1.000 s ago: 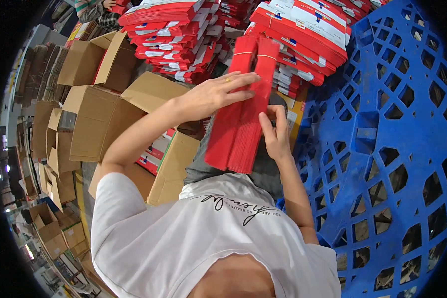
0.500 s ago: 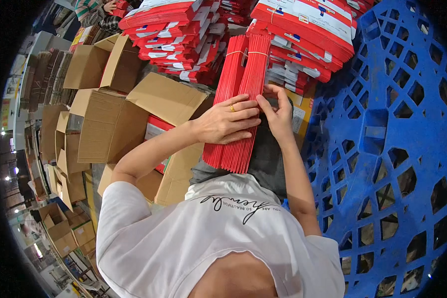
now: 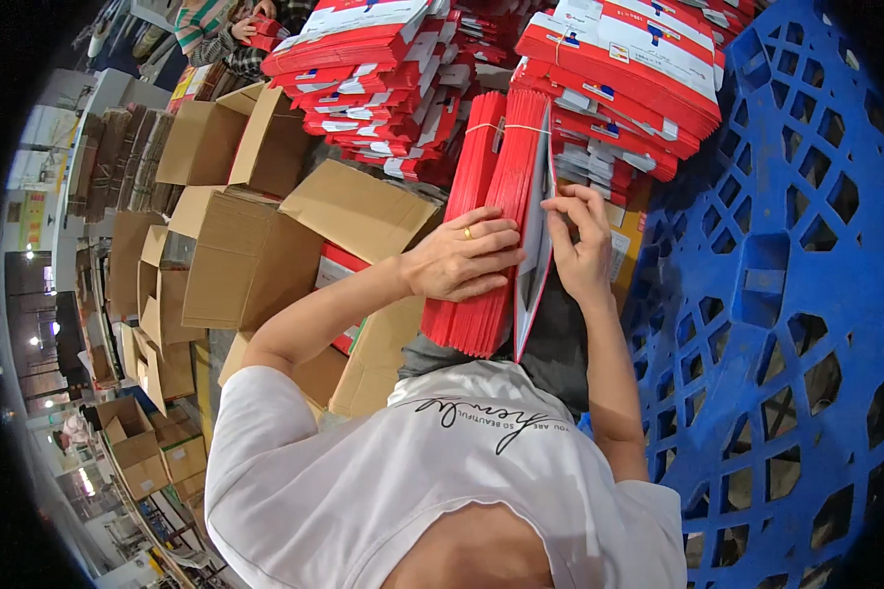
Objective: The person sits on the floor in a warehouse and repeatedly picks up stacks of red envelopes from a blue crate. They fan the envelopes to inspect them, then place the stacks into cardboard boxes. The process is repeated continuously.
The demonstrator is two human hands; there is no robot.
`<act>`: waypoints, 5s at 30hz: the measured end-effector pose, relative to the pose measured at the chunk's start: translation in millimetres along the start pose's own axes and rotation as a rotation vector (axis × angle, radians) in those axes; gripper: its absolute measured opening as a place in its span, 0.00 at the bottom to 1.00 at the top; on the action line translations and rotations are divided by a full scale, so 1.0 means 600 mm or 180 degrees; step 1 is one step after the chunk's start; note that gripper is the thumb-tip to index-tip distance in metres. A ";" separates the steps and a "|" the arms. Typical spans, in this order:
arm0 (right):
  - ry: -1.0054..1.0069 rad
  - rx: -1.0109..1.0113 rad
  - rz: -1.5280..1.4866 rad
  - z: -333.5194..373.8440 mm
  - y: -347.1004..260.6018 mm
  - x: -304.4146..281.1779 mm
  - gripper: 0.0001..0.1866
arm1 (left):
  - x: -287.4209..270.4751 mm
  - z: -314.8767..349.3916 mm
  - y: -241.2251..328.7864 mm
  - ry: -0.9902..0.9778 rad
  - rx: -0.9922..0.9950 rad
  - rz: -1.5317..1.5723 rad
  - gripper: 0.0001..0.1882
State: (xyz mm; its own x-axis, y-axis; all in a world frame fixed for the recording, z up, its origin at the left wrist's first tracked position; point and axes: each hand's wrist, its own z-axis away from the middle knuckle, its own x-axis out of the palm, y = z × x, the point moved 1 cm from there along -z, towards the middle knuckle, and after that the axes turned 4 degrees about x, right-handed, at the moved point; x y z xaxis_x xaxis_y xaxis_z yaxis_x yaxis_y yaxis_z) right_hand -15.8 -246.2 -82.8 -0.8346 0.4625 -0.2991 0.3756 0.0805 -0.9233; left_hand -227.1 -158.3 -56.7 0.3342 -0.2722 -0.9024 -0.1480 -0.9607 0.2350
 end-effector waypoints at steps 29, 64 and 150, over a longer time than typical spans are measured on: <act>0.0025 -0.0652 0.1029 -0.016 -0.031 -0.010 0.11 | 0.028 -0.004 -0.005 0.0243 0.0182 0.0252 0.27; 0.0043 -0.0488 0.1068 -0.016 -0.029 -0.029 0.17 | 0.025 -0.001 -0.021 0.0152 0.0279 0.0322 0.28; 0.0019 -0.1196 0.1847 -0.022 -0.029 -0.049 0.19 | 0.021 -0.006 -0.019 0.0597 0.0103 0.0409 0.24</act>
State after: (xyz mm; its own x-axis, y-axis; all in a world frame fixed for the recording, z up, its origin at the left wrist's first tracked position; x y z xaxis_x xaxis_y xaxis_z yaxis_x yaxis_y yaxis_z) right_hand 7.9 -249.6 -54.7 -0.4547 0.5279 -0.7173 0.8758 0.1186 -0.4679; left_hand -218.2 -150.7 -69.4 0.4776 -0.4004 -0.7820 -0.2294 -0.9161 0.3290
